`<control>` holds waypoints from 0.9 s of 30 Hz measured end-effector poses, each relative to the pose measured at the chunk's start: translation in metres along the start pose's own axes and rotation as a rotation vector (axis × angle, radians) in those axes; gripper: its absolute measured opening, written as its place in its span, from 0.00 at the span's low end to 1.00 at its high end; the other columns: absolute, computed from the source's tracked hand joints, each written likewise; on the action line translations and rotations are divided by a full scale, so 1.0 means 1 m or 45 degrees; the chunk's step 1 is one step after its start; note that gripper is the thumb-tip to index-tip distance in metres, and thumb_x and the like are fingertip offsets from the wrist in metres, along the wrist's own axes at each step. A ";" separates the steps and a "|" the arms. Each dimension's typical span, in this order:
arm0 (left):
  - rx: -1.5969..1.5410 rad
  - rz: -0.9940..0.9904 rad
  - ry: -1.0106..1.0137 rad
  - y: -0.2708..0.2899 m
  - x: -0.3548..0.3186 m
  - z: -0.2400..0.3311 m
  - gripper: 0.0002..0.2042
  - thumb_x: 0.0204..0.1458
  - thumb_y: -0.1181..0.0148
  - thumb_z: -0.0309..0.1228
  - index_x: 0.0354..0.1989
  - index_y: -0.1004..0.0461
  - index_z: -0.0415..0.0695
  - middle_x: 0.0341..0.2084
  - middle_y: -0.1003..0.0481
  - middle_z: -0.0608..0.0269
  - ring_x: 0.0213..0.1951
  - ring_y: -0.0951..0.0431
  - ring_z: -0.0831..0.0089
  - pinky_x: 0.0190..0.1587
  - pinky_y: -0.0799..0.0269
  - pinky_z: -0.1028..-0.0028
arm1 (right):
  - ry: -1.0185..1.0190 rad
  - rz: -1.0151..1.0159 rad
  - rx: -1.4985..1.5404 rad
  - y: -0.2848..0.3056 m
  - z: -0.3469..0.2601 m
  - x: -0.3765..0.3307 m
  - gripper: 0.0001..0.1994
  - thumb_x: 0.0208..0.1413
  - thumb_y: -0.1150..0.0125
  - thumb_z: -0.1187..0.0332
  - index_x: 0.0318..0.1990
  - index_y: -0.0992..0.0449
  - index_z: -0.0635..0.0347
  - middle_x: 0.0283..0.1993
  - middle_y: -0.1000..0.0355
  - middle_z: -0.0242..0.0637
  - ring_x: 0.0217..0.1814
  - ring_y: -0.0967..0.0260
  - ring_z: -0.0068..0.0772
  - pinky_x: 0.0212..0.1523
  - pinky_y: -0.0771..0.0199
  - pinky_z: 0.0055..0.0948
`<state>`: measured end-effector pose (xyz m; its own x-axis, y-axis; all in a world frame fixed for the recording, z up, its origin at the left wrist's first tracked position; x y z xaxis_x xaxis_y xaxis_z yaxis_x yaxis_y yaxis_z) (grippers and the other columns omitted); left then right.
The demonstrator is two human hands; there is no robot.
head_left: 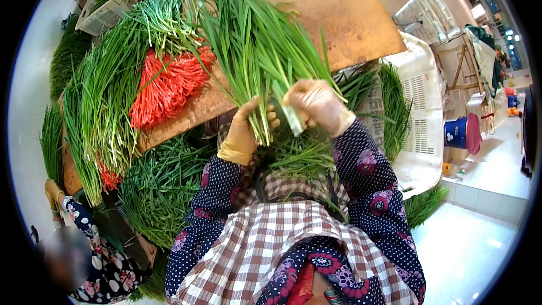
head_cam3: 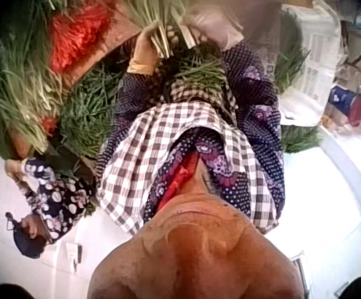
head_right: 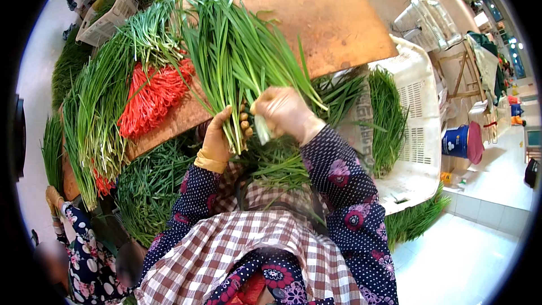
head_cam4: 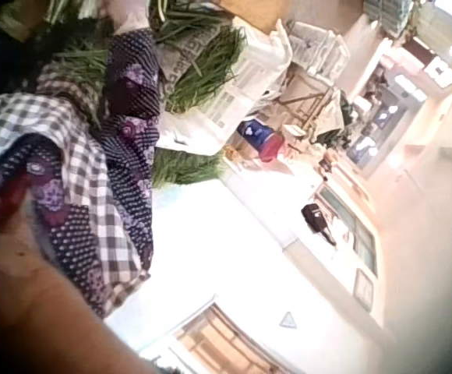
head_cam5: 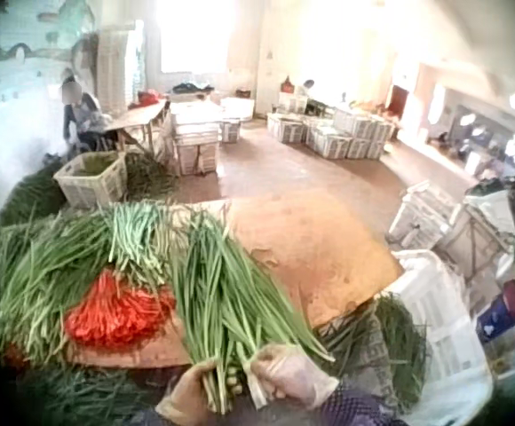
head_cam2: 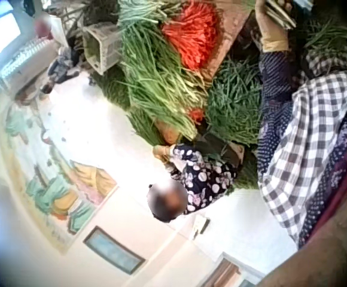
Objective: The person bundles bunches of green chives by hand, securing them with red rubber bands, and then places the finished bundles into a large white plastic crate.
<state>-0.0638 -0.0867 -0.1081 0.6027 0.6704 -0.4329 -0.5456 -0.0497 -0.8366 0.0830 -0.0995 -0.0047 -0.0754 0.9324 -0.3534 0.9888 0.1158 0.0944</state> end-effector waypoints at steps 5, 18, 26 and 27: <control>-0.068 -0.105 0.035 -0.005 0.006 0.001 0.14 0.55 0.50 0.38 0.33 0.27 0.39 0.27 0.24 0.56 0.27 0.23 0.65 0.31 0.23 0.69 | -0.273 -0.116 -0.045 -0.028 0.024 0.020 0.14 0.53 0.45 0.60 0.34 0.28 0.65 0.17 0.33 0.33 0.10 0.40 0.21 0.11 0.41 0.22; -0.060 -0.183 -0.010 -0.021 -0.001 0.005 0.12 0.55 0.51 0.35 0.38 0.29 0.38 0.30 0.25 0.58 0.33 0.24 0.68 0.38 0.25 0.68 | -0.212 -0.088 0.526 -0.026 0.021 0.028 0.06 0.52 0.44 0.69 0.32 0.32 0.63 0.14 0.39 0.25 0.08 0.47 0.16 0.11 0.39 0.20; -0.157 -0.249 0.088 -0.028 0.002 -0.005 0.17 0.54 0.46 0.40 0.40 0.30 0.36 0.30 0.24 0.56 0.30 0.22 0.64 0.36 0.22 0.64 | -0.175 -0.023 0.237 -0.027 0.032 0.029 0.06 0.51 0.41 0.69 0.30 0.29 0.62 0.21 0.31 0.30 0.13 0.40 0.15 0.13 0.42 0.15; -0.138 -0.280 0.064 -0.030 0.003 -0.006 0.16 0.53 0.45 0.38 0.40 0.30 0.36 0.29 0.24 0.57 0.29 0.22 0.64 0.34 0.23 0.65 | -0.139 -0.009 0.195 -0.027 0.031 0.029 0.06 0.51 0.41 0.69 0.30 0.29 0.62 0.21 0.30 0.30 0.13 0.40 0.15 0.13 0.42 0.15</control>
<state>-0.0424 -0.0876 -0.0859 0.7298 0.6363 -0.2501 -0.3340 0.0127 -0.9425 0.0578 -0.0858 -0.0463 -0.0764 0.8882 -0.4531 0.9970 0.0610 -0.0486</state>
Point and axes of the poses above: each hand's wrist, its own x-axis towards the middle knuckle, its own y-axis out of the back of the hand, z = x × y, the point moved 6 cm from there along x, towards the middle knuckle
